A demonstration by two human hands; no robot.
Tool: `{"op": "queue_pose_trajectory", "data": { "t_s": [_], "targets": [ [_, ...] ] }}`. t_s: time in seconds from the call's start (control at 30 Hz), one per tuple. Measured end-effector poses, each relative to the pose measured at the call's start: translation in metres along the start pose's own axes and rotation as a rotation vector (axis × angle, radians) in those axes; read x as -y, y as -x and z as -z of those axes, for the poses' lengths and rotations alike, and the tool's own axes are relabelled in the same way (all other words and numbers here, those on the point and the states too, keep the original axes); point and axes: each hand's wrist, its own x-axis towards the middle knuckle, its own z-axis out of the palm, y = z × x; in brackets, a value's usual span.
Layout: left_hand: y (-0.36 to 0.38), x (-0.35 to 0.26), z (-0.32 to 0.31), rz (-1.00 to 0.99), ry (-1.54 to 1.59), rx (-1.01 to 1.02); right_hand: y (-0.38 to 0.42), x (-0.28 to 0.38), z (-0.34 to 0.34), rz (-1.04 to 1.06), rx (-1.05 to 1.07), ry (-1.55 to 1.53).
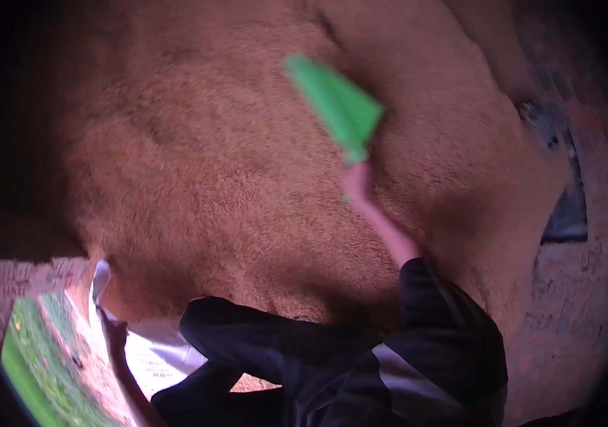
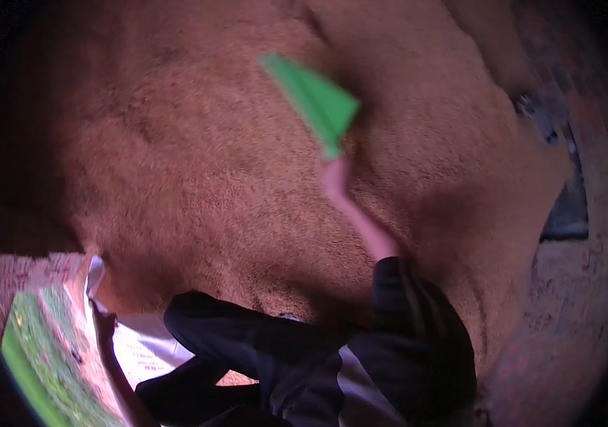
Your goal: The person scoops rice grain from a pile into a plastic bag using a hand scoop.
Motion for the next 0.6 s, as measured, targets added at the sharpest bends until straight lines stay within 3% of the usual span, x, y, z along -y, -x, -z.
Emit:
{"op": "queue_pose_trajectory", "data": {
  "t_s": [0.07, 0.13, 0.17, 0.23, 0.33, 0.4, 0.53, 0.6],
  "targets": [
    [0.002, -0.006, 0.002, 0.072, 0.097, 0.06, -0.062, -0.02, 0.13, 0.006, -0.316, 0.345],
    [-0.001, -0.002, 0.001, 0.055, 0.116, 0.069, -0.109, -0.11, 0.238, 0.003, -0.549, 0.504],
    [-0.004, 0.0, 0.001, 0.023, 0.114, 0.069, -0.113, -0.113, 0.292, -0.178, -0.623, 0.679],
    [-0.002, -0.009, -0.004, 0.0, 0.106, 0.075, -0.132, -0.189, 0.384, -0.366, -0.877, 0.93],
    [-0.015, 0.009, -0.006, -0.043, 0.064, 0.065, -0.11, -0.259, 0.469, -0.519, -0.865, 0.97],
    [-0.022, 0.014, -0.008, -0.08, 0.04, 0.056, -0.092, -0.344, 0.492, -0.56, -0.521, 0.887],
    [-0.015, -0.001, -0.009, -0.05, 0.049, 0.068, -0.062, -0.263, 0.414, -0.525, -0.67, 0.87],
    [-0.016, -0.006, -0.007, -0.022, 0.0, 0.102, -0.052, -0.248, 0.396, -0.359, -0.707, 0.682]
  ]
}}
